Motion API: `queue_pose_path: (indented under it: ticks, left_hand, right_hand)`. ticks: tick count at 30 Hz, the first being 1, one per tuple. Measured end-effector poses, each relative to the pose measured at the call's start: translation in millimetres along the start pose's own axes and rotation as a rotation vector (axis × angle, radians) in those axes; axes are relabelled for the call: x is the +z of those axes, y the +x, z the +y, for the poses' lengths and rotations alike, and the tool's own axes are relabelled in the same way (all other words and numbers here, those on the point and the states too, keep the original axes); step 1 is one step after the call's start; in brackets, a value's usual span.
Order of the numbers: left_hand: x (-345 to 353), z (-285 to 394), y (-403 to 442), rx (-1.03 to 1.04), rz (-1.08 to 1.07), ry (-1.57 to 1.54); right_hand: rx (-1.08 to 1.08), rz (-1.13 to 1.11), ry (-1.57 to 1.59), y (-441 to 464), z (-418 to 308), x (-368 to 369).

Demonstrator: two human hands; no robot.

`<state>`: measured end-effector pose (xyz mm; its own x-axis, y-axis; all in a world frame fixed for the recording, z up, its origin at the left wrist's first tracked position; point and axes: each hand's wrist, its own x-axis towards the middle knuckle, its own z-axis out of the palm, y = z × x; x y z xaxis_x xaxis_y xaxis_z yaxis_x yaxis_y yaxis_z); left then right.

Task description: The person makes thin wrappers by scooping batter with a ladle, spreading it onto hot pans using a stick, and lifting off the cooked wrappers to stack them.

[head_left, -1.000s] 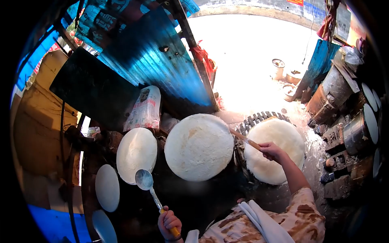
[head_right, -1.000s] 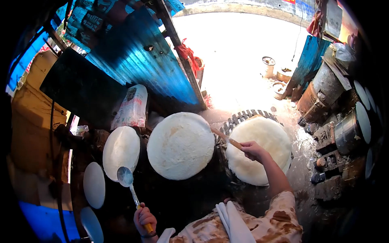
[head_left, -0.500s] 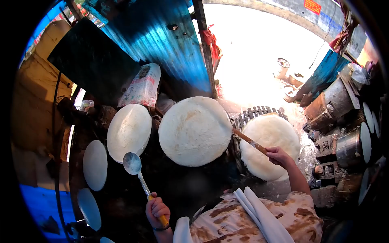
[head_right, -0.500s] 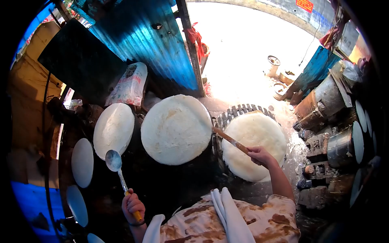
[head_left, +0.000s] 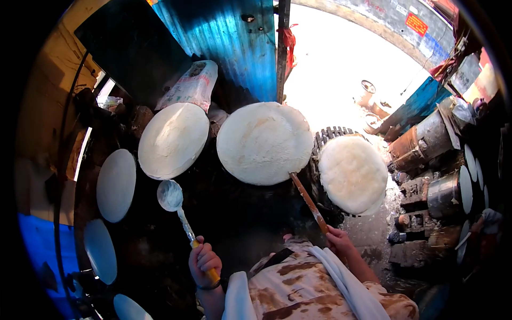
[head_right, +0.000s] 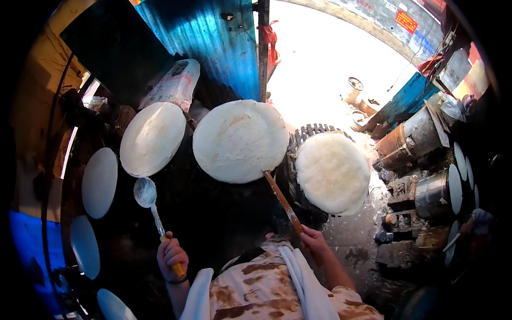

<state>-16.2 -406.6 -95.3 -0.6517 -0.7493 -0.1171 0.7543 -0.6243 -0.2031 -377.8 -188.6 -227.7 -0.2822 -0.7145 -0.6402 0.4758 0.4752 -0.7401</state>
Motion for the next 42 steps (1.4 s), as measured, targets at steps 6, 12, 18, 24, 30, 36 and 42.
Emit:
queue_pose_path:
  ticks: [6,12,18,24,30,36,42]
  left_hand:
    - [-5,9,-32,0.080,0.028,-0.029]
    - [-8,20,-51,0.162,0.072,-0.063]
    - [6,24,-43,0.318,0.263,0.318]
    - [45,10,-19,0.476,0.446,0.698]
    - [54,-12,13,0.323,0.184,0.129]
    - [45,-12,20,0.410,0.249,0.112]
    - [36,-18,22,0.487,0.221,0.100]
  right_hand:
    - [0.058,0.028,0.017,-33,-1,4]
    - [-0.168,0.331,0.116,-13,-30,27]
    - [-0.546,0.368,0.044,70,-114,70]
    - [-0.489,0.668,-0.218,189,-226,15]
    - [-0.440,0.539,-0.550,320,-279,9]
    - [-0.448,0.233,-0.547,326,-296,49]
    - [-0.733,0.425,-0.705,309,-298,62]
